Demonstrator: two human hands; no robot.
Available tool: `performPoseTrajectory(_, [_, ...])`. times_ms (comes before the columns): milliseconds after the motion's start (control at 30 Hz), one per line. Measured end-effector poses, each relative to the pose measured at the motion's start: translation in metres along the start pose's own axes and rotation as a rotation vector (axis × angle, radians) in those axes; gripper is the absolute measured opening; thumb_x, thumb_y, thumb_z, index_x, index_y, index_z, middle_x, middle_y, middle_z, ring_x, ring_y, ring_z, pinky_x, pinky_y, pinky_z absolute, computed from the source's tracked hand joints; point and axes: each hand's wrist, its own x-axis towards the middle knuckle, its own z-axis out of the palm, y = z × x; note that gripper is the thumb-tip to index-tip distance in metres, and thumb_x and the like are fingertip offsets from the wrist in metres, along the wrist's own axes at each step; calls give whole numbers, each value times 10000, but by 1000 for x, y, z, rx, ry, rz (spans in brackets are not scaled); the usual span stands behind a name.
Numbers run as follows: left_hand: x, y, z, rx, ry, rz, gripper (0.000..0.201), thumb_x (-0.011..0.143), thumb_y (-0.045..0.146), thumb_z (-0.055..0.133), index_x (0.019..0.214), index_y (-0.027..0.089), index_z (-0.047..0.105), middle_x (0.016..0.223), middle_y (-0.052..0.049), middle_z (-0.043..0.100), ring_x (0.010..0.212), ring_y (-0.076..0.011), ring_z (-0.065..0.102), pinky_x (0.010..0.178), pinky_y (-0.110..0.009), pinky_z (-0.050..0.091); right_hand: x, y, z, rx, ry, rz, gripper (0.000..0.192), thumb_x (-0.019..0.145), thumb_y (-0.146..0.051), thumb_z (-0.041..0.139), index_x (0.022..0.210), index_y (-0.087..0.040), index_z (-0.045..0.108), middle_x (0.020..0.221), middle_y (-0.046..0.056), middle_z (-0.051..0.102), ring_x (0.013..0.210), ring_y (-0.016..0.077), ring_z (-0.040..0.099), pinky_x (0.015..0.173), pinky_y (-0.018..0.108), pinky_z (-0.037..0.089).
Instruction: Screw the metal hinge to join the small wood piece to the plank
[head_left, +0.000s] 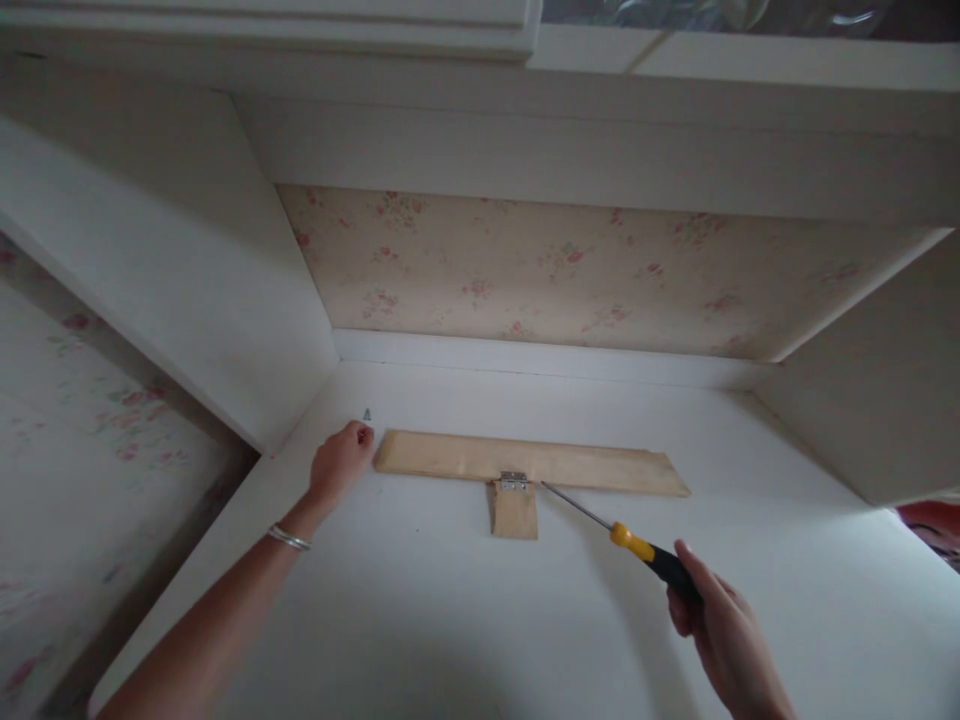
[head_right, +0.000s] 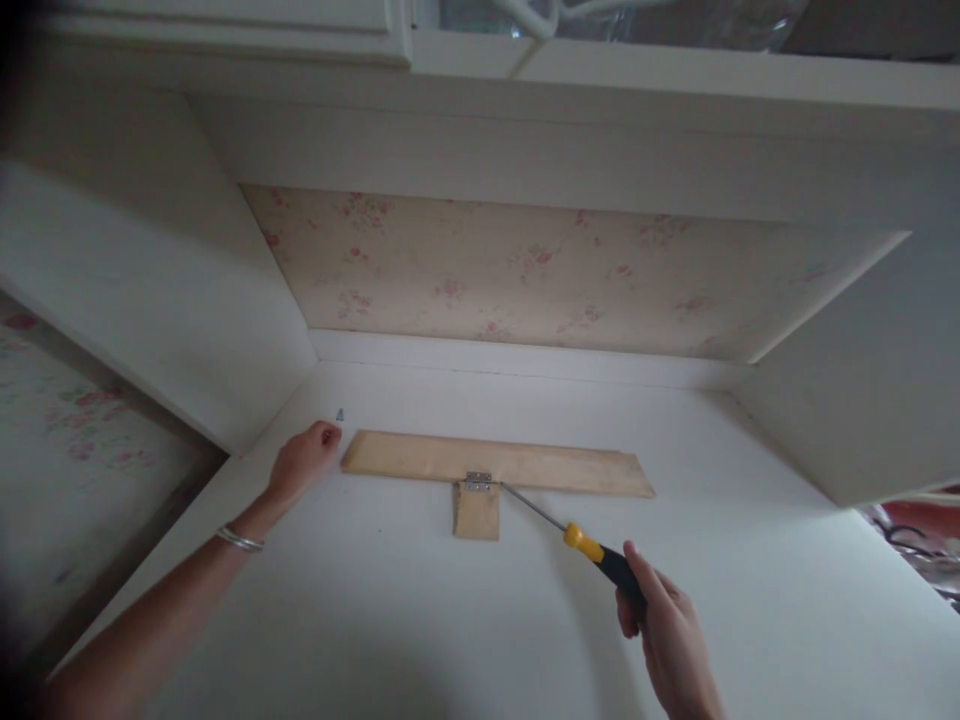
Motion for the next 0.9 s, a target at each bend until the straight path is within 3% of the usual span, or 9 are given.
performPoseTrajectory(167, [34,-7,1,196,-132,38,432,877,458,327,964,126,590,915,-161,649,814,-298,613,688,-352,439,-11,7,2,48,-30,15,515,763,-636,496,518,-186,446,441,-4,425,420,116,366,449,283,314])
performPoseTrajectory(500, [68,1,30,306,-117,54,494,877,437,284,1019,79,593,903,-202,637,852,-349,609,681,-419,462,-22,10,-5,64,-5,38,528,753,-642,513,514,-176,448,438,-13,419,430,101,354,468,272,303])
performPoseTrajectory(900, [72,7,25,242,-200,57,386,822,292,366,986,77,641,964,-240,631,896,-357,604,706,-421,459,-20,8,-1,88,-20,7,514,749,-637,524,522,-181,458,423,-13,412,420,107,354,462,276,305])
